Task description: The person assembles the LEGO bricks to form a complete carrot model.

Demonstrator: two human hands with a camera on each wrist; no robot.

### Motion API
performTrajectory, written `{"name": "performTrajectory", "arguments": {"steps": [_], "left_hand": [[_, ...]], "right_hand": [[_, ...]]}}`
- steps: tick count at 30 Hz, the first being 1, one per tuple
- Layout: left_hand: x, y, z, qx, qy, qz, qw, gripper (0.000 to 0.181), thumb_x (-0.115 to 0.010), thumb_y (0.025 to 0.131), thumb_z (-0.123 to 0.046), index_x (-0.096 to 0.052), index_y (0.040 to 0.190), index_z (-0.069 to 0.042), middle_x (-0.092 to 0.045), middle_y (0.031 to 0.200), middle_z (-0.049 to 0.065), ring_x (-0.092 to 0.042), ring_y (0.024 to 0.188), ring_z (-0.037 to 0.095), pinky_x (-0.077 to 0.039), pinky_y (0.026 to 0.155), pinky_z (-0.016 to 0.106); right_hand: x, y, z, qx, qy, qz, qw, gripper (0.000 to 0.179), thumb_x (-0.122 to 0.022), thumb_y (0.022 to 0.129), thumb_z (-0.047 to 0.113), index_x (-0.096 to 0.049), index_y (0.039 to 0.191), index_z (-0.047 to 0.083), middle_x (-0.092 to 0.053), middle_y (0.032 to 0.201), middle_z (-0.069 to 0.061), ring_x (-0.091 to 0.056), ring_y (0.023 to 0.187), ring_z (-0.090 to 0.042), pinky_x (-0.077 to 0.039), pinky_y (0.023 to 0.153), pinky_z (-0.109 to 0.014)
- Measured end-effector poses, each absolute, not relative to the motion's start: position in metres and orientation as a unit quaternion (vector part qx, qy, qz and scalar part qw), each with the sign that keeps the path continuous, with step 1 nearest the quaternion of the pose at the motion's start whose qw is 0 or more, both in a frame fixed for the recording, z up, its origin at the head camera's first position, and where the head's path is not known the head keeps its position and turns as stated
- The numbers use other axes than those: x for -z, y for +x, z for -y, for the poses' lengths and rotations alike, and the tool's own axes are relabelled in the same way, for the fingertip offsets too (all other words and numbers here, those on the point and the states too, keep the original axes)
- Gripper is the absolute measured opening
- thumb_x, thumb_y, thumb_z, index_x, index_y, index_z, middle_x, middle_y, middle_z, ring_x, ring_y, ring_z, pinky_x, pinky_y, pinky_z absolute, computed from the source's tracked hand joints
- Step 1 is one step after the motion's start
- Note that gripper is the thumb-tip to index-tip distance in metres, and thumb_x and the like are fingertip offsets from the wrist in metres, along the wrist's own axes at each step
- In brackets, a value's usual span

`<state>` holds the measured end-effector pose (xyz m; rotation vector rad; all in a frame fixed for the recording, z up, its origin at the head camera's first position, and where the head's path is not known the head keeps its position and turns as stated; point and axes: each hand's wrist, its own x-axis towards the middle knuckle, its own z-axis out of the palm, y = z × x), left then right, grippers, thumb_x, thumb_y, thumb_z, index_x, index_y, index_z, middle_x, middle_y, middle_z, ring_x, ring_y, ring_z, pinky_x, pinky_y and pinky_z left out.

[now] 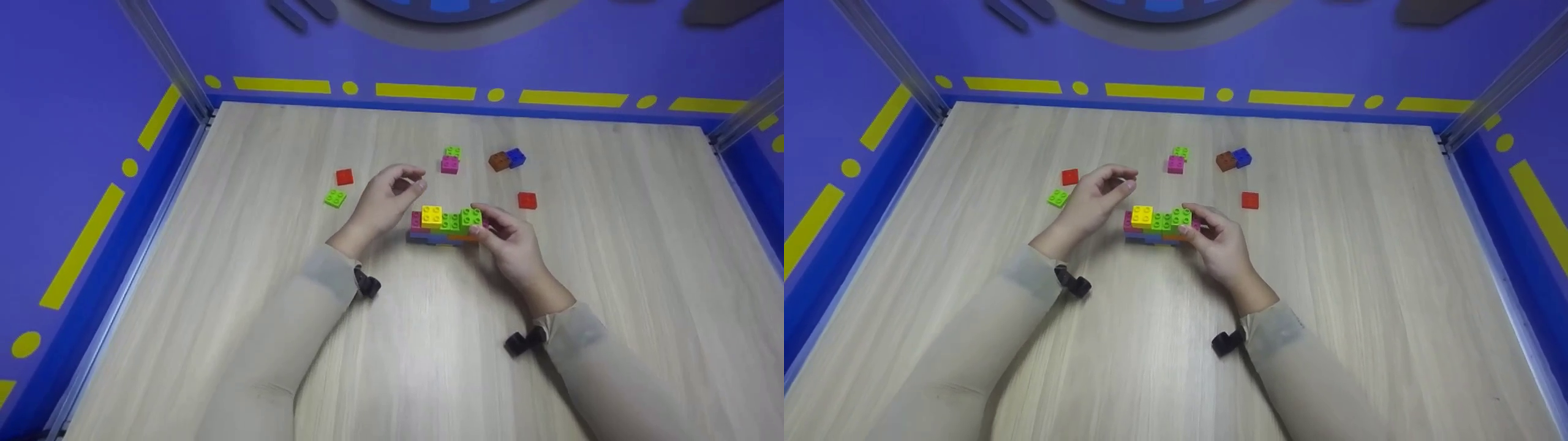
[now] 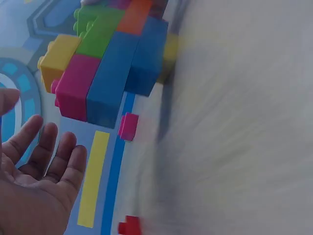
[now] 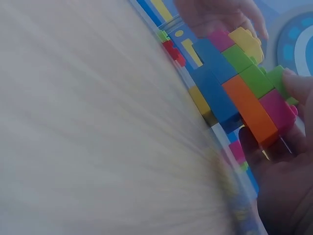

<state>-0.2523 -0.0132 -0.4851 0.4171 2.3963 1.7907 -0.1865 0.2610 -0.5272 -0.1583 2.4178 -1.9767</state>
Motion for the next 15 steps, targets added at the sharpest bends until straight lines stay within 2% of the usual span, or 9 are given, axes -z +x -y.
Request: {"name": "performTrajectory", "arguments": {"steps": [3, 5, 12, 15], "left_hand": [[0.480, -0.265, 0.008, -0.556, 0.140, -0.817, 0.055, 0.033, -0.067, 0.116, -0.032, -0.072, 0.144, -0.015, -0.070, 0.138, 0.003, -0.065, 0.116, 0.018, -0.057, 0.101, 0.032], [0.477, -0.273, 0.005, -0.534, 0.143, -0.831, 0.054, 0.033, -0.066, 0.116, -0.033, -0.072, 0.144, -0.016, -0.070, 0.138, 0.002, -0.064, 0.116, 0.017, -0.057, 0.099, 0.031], [0.474, -0.302, -0.009, -0.460, 0.151, -0.873, 0.064, 0.034, -0.065, 0.117, -0.032, -0.071, 0.146, -0.016, -0.070, 0.139, 0.000, -0.063, 0.120, 0.017, -0.057, 0.109, 0.029], [0.476, -0.313, -0.016, -0.425, 0.143, -0.890, 0.083, 0.037, -0.065, 0.117, -0.033, -0.070, 0.150, -0.018, -0.069, 0.144, -0.001, -0.064, 0.124, 0.018, -0.056, 0.114, 0.030]], "right_hand": [[0.530, -0.186, -0.261, 0.630, -0.054, -0.774, 0.004, 0.049, -0.078, 0.109, 0.016, -0.067, 0.155, 0.002, -0.069, 0.158, -0.015, -0.068, 0.135, -0.010, -0.055, 0.112, -0.014], [0.531, -0.186, -0.261, 0.630, -0.056, -0.775, 0.000, 0.049, -0.078, 0.109, 0.016, -0.067, 0.155, 0.002, -0.069, 0.158, -0.015, -0.068, 0.135, -0.009, -0.054, 0.113, -0.014], [0.532, -0.187, -0.262, 0.632, -0.061, -0.772, -0.018, 0.047, -0.076, 0.108, 0.010, -0.067, 0.153, 0.000, -0.068, 0.157, -0.022, -0.069, 0.133, -0.007, -0.054, 0.114, -0.014], [0.532, -0.188, -0.262, 0.635, -0.059, -0.770, -0.023, 0.045, -0.076, 0.108, 0.006, -0.069, 0.152, 0.000, -0.070, 0.154, -0.022, -0.070, 0.131, -0.007, -0.055, 0.114, -0.015]]}}
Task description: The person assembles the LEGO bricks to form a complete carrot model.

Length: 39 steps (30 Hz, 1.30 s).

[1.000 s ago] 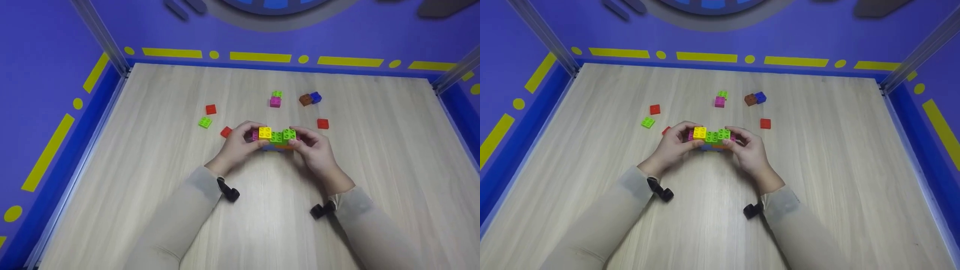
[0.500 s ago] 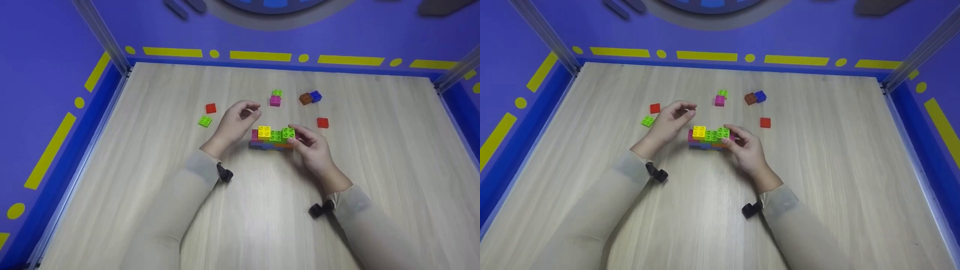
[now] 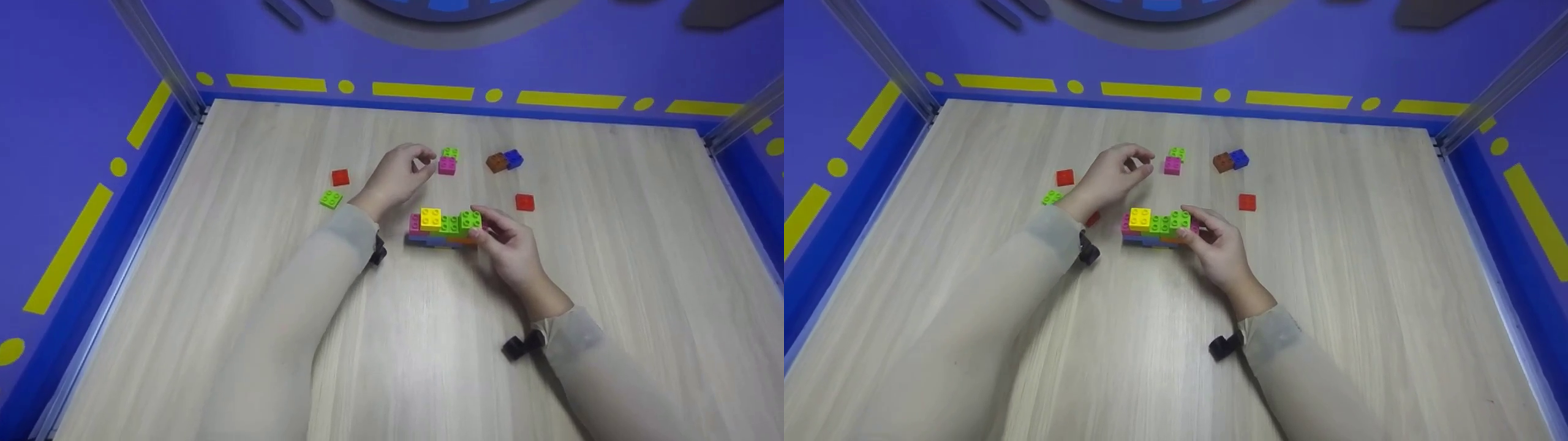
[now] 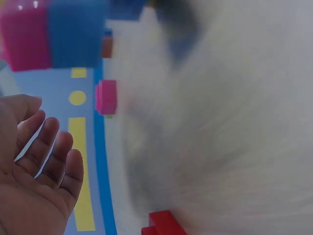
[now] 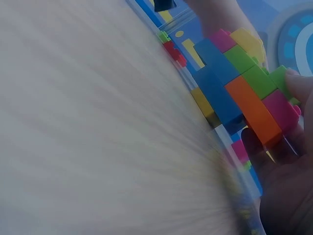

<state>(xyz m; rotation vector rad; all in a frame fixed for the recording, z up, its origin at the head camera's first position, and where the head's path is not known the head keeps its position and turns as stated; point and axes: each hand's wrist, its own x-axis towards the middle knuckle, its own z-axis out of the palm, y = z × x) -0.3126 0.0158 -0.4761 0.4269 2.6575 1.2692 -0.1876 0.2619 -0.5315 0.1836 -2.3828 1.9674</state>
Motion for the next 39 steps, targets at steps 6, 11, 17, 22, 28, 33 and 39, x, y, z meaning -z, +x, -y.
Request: {"name": "performTrajectory", "arguments": {"steps": [6, 11, 17, 22, 28, 33, 39], "left_hand": [[0.478, -0.327, -0.028, -0.377, 0.127, -0.910, 0.119, 0.042, -0.067, 0.116, -0.032, -0.065, 0.158, -0.025, -0.062, 0.162, -0.004, -0.056, 0.152, 0.018, -0.046, 0.132, 0.035], [0.479, -0.337, -0.036, -0.363, 0.121, -0.915, 0.131, 0.044, -0.067, 0.116, -0.033, -0.064, 0.159, -0.024, -0.060, 0.166, -0.005, -0.051, 0.155, 0.017, -0.043, 0.134, 0.035], [0.480, -0.340, -0.043, -0.334, 0.128, -0.924, 0.136, 0.045, -0.069, 0.114, -0.035, -0.067, 0.159, -0.025, -0.063, 0.162, -0.005, -0.052, 0.147, 0.017, -0.045, 0.131, 0.034], [0.483, -0.339, -0.045, -0.310, 0.130, -0.933, 0.129, 0.039, -0.075, 0.111, -0.036, -0.075, 0.148, -0.024, -0.070, 0.150, -0.005, -0.052, 0.135, 0.017, -0.048, 0.124, 0.033], [0.487, -0.341, -0.043, -0.294, 0.126, -0.940, 0.118, 0.022, -0.082, 0.106, -0.026, -0.082, 0.129, -0.024, -0.071, 0.129, -0.004, -0.054, 0.124, 0.016, -0.051, 0.115, 0.033], [0.487, -0.342, -0.041, -0.303, 0.140, -0.937, 0.108, 0.015, -0.082, 0.106, -0.023, -0.080, 0.121, -0.022, -0.074, 0.126, -0.004, -0.057, 0.123, 0.017, -0.052, 0.113, 0.034], [0.484, -0.342, -0.034, -0.354, 0.137, -0.917, 0.119, 0.042, -0.085, 0.104, -0.027, -0.072, 0.143, -0.020, -0.072, 0.132, -0.002, -0.060, 0.124, 0.017, -0.055, 0.112, 0.031]], "right_hand": [[0.531, -0.186, -0.259, -0.645, 0.056, 0.762, 0.027, 0.042, -0.076, 0.107, 0.002, -0.071, 0.149, 0.001, -0.075, 0.142, -0.005, -0.070, 0.125, -0.010, -0.057, 0.110, -0.017], [0.531, -0.185, -0.259, -0.648, 0.057, 0.759, 0.029, 0.042, -0.075, 0.106, 0.001, -0.071, 0.148, 0.001, -0.076, 0.134, 0.011, -0.070, 0.124, -0.012, -0.058, 0.108, -0.018], [0.532, -0.183, -0.260, -0.653, 0.054, 0.755, 0.023, 0.042, -0.075, 0.107, 0.002, -0.071, 0.149, 0.003, -0.076, 0.137, 0.008, -0.070, 0.125, -0.014, -0.058, 0.109, -0.019], [0.534, -0.183, -0.260, -0.653, 0.051, 0.756, 0.017, 0.042, -0.075, 0.107, 0.003, -0.071, 0.149, 0.003, -0.076, 0.138, 0.006, -0.069, 0.126, -0.014, -0.058, 0.110, -0.019], [0.534, -0.185, -0.260, -0.653, 0.051, 0.755, 0.014, 0.041, -0.075, 0.107, 0.002, -0.071, 0.148, 0.003, -0.076, 0.136, 0.007, -0.069, 0.125, -0.014, -0.058, 0.109, -0.019], [0.532, -0.186, -0.260, -0.653, 0.049, 0.756, 0.015, 0.041, -0.074, 0.107, 0.002, -0.070, 0.148, 0.000, -0.076, 0.135, 0.008, -0.069, 0.124, -0.013, -0.057, 0.108, -0.018], [0.532, -0.187, -0.261, -0.647, 0.043, 0.761, 0.012, 0.042, -0.074, 0.107, 0.002, -0.070, 0.149, 0.000, -0.075, 0.132, 0.010, -0.068, 0.122, -0.012, -0.057, 0.106, -0.018]]}}
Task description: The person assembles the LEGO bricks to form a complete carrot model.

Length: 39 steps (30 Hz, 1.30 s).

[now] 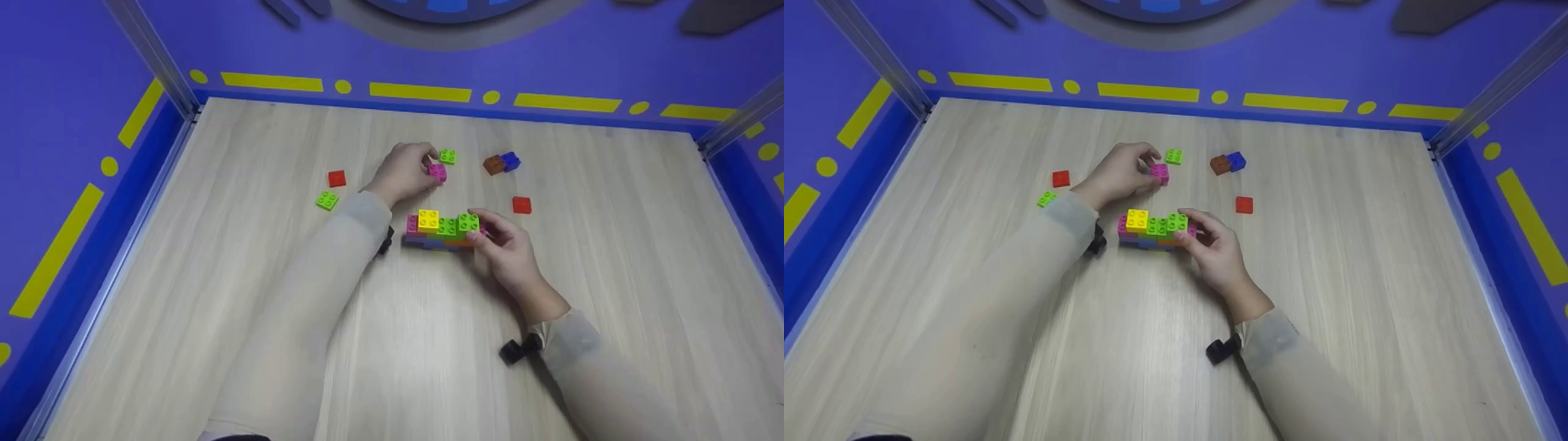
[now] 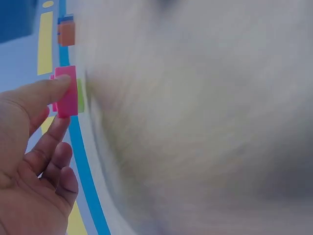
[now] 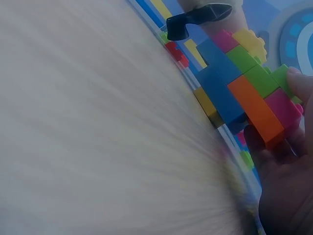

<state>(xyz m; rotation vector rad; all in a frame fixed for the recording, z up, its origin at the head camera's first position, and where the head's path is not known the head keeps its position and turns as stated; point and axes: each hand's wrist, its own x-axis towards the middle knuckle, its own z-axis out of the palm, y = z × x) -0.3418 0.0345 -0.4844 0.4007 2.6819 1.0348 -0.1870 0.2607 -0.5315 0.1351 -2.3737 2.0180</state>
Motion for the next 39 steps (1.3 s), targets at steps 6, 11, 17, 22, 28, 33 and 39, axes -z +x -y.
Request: {"name": "performTrajectory", "arguments": {"steps": [6, 11, 17, 22, 28, 33, 39], "left_hand": [[0.477, -0.335, -0.027, -0.409, 0.123, -0.893, 0.141, 0.041, -0.086, 0.103, -0.030, -0.076, 0.141, -0.017, -0.070, 0.132, -0.001, -0.061, 0.120, 0.017, -0.056, 0.110, 0.030], [0.469, -0.323, -0.023, -0.426, 0.138, -0.884, 0.134, 0.037, -0.086, 0.102, -0.029, -0.075, 0.136, -0.019, -0.068, 0.133, -0.001, -0.058, 0.122, 0.018, -0.055, 0.110, 0.032], [0.457, -0.309, -0.023, -0.436, 0.177, -0.873, 0.126, 0.035, -0.084, 0.102, -0.026, -0.072, 0.134, -0.020, -0.067, 0.137, -0.001, -0.058, 0.135, 0.028, -0.053, 0.115, 0.036], [0.453, -0.295, -0.026, -0.455, 0.204, -0.856, 0.132, 0.035, -0.083, 0.102, -0.025, -0.073, 0.135, -0.020, -0.067, 0.136, -0.001, -0.059, 0.135, 0.030, -0.052, 0.115, 0.037], [0.454, -0.279, -0.025, -0.472, 0.227, -0.843, 0.121, 0.031, -0.082, 0.099, -0.021, -0.075, 0.130, -0.019, -0.068, 0.129, 0.002, -0.059, 0.134, 0.033, -0.051, 0.111, 0.037], [0.453, -0.266, -0.022, -0.476, 0.244, -0.836, 0.119, 0.027, -0.083, 0.099, -0.024, -0.075, 0.125, -0.021, -0.068, 0.128, 0.001, -0.057, 0.133, 0.031, -0.051, 0.110, 0.038], [0.456, -0.253, -0.017, -0.481, 0.260, -0.829, 0.111, 0.030, -0.084, 0.097, -0.021, -0.076, 0.125, -0.016, -0.070, 0.127, 0.001, -0.058, 0.132, 0.034, -0.050, 0.108, 0.040]], "right_hand": [[0.532, -0.187, -0.261, -0.648, 0.045, 0.761, 0.013, 0.043, -0.074, 0.107, 0.002, -0.070, 0.150, 0.002, -0.075, 0.134, 0.007, -0.068, 0.122, -0.013, -0.058, 0.105, -0.019], [0.531, -0.187, -0.260, -0.646, 0.043, 0.762, 0.009, 0.046, -0.075, 0.108, 0.004, -0.067, 0.153, 0.003, -0.073, 0.137, 0.005, -0.067, 0.123, -0.013, -0.057, 0.107, -0.018], [0.529, -0.189, -0.261, -0.644, 0.054, 0.763, 0.008, 0.043, -0.074, 0.109, 0.004, -0.067, 0.151, -0.001, -0.074, 0.133, 0.004, -0.066, 0.120, -0.015, -0.057, 0.104, -0.018], [0.532, -0.189, -0.262, -0.644, 0.056, 0.763, 0.017, 0.041, -0.074, 0.108, 0.002, -0.070, 0.148, 0.001, -0.075, 0.131, 0.003, -0.067, 0.117, -0.015, -0.058, 0.101, -0.020], [0.533, -0.187, -0.260, -0.637, 0.060, 0.768, 0.014, 0.041, -0.075, 0.108, 0.004, -0.069, 0.148, -0.001, -0.074, 0.131, 0.000, -0.067, 0.118, -0.015, -0.057, 0.103, -0.019], [0.533, -0.188, -0.261, -0.639, 0.057, 0.767, 0.018, 0.040, -0.076, 0.107, 0.004, -0.070, 0.147, 0.000, -0.075, 0.133, -0.001, -0.068, 0.121, -0.015, -0.057, 0.105, -0.020], [0.532, -0.188, -0.261, -0.640, 0.060, 0.766, 0.020, 0.039, -0.076, 0.107, 0.003, -0.071, 0.145, 0.000, -0.076, 0.132, 0.003, -0.069, 0.123, -0.013, -0.056, 0.106, -0.021]]}}
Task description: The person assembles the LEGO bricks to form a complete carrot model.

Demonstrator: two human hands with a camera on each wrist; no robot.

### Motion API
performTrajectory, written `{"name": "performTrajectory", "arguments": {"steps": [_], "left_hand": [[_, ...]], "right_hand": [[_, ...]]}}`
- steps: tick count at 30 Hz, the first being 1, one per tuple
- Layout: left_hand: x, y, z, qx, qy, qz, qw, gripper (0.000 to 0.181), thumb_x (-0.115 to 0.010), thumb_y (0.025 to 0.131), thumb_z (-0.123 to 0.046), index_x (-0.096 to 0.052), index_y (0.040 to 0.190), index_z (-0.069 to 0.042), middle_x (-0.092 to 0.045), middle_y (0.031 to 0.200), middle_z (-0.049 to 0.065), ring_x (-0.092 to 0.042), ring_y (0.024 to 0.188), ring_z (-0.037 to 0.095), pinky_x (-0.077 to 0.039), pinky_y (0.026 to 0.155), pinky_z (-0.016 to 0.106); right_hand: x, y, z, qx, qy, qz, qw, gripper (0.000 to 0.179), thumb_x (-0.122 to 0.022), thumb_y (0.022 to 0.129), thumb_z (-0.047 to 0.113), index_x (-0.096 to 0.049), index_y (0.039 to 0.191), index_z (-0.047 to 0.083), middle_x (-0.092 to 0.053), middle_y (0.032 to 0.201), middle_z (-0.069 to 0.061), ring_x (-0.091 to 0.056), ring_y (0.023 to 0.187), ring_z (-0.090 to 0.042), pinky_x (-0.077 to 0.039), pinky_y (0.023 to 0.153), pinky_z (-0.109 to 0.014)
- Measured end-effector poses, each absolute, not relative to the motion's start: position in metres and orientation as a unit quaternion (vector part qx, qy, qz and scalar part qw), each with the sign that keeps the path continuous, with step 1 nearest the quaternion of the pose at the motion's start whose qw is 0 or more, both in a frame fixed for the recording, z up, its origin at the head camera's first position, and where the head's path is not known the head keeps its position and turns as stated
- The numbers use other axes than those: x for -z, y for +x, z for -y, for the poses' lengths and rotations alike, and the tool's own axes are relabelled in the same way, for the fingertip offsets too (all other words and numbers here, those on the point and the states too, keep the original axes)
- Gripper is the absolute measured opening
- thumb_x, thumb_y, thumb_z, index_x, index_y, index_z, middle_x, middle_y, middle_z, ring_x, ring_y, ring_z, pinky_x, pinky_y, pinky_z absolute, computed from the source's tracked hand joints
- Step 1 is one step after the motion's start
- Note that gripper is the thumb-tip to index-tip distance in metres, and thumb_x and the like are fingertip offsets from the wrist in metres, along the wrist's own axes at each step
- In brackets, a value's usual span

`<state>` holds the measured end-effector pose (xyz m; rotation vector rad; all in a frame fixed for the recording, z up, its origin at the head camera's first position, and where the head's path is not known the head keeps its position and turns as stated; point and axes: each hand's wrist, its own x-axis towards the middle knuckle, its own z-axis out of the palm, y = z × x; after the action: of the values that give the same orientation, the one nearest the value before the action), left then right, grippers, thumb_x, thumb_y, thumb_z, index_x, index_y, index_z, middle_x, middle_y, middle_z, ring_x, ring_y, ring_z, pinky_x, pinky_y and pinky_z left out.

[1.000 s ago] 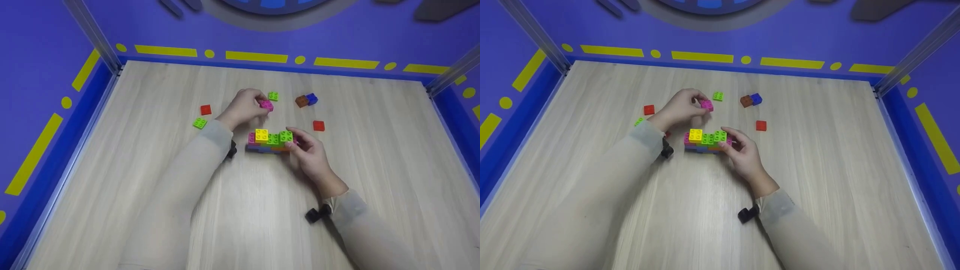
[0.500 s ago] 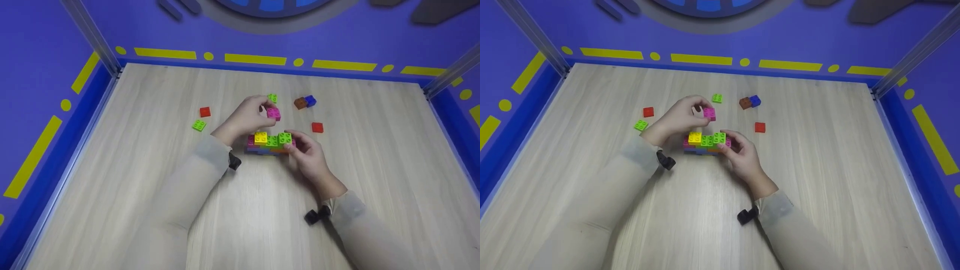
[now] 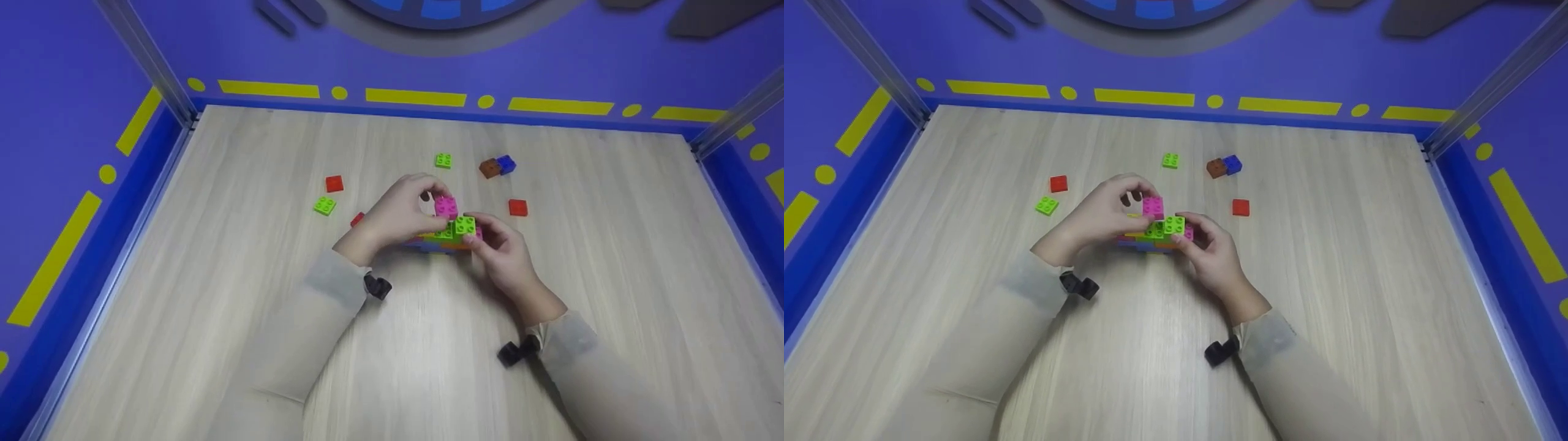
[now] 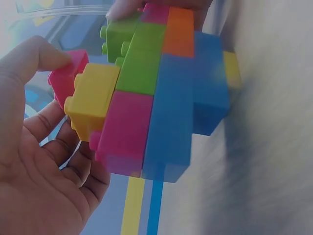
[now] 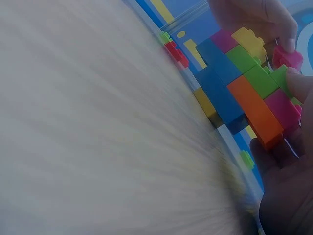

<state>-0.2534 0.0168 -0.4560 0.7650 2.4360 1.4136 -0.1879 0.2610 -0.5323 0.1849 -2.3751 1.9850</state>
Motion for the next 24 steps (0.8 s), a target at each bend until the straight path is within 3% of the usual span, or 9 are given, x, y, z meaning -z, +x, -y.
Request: {"name": "performTrajectory", "arguments": {"steps": [13, 24], "left_hand": [[0.471, -0.241, -0.012, -0.477, 0.266, -0.829, 0.123, 0.037, -0.086, 0.095, -0.020, -0.076, 0.131, -0.019, -0.070, 0.132, -0.001, -0.058, 0.133, 0.025, -0.053, 0.114, 0.042], [0.477, -0.242, -0.013, -0.470, 0.274, -0.830, 0.124, 0.039, -0.086, 0.092, -0.016, -0.078, 0.130, -0.016, -0.073, 0.131, 0.000, -0.058, 0.128, 0.019, -0.051, 0.115, 0.041]], "right_hand": [[0.534, -0.186, -0.261, -0.637, 0.059, 0.768, 0.016, 0.040, -0.075, 0.107, 0.003, -0.070, 0.147, 0.001, -0.075, 0.139, -0.004, -0.068, 0.126, -0.012, -0.055, 0.108, -0.020], [0.532, -0.187, -0.260, -0.633, 0.071, 0.770, 0.023, 0.039, -0.074, 0.108, 0.003, -0.070, 0.146, -0.001, -0.075, 0.134, -0.006, -0.068, 0.119, -0.014, -0.056, 0.104, -0.021]]}}
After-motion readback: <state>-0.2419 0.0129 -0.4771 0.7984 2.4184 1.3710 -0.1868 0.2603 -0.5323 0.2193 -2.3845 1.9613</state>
